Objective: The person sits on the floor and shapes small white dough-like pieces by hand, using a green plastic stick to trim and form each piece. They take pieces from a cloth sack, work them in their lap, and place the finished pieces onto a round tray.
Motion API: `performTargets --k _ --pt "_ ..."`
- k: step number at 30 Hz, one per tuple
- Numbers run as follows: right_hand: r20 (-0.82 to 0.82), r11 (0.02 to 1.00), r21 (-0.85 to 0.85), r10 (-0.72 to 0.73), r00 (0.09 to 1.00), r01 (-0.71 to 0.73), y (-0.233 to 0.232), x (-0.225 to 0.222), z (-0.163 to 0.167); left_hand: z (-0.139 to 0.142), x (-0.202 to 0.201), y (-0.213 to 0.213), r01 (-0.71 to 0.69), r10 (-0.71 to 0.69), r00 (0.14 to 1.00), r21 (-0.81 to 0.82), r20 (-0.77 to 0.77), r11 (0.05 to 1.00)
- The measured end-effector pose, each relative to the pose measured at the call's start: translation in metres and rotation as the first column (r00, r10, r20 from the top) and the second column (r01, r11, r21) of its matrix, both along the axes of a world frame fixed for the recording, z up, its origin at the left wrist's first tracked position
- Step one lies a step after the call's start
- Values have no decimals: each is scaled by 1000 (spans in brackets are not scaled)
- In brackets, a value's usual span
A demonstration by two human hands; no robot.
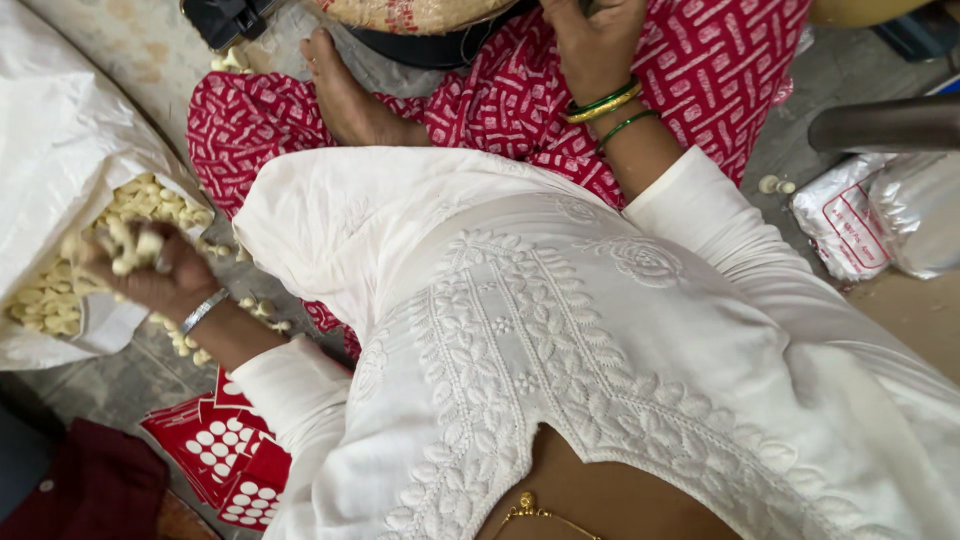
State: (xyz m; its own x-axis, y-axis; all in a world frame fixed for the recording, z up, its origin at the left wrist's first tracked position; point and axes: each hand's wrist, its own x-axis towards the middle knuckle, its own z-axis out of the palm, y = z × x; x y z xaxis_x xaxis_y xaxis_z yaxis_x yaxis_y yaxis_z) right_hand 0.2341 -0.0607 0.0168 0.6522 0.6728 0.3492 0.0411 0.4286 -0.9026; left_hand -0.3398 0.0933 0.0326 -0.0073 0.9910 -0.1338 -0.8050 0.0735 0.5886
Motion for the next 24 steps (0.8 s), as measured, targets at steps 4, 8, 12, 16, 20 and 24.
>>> performTargets --k 4,8,12,16,20,24 --pt "62 998 -64 30 998 -26 -11 -5 17 20 112 -10 606 -605 752 86 261 791" --pt "42 986 -52 163 986 -161 -23 -16 38 21 251 -39 795 -792 545 132 273 592" --pt "-49 925 -250 282 958 -285 -45 -30 59 18 325 -73 876 -841 463 -5 281 482" --pt "-19 880 -210 432 902 -426 -49 -33 73 17 348 -84 942 -895 330 -52 300 330" --pt "26 867 -129 488 873 -481 -51 -37 73 21 350 -93 923 -905 384 -83 182 375" --pt "21 879 -155 459 888 -451 -52 -43 62 31 343 -103 897 -907 412 -216 85 387"
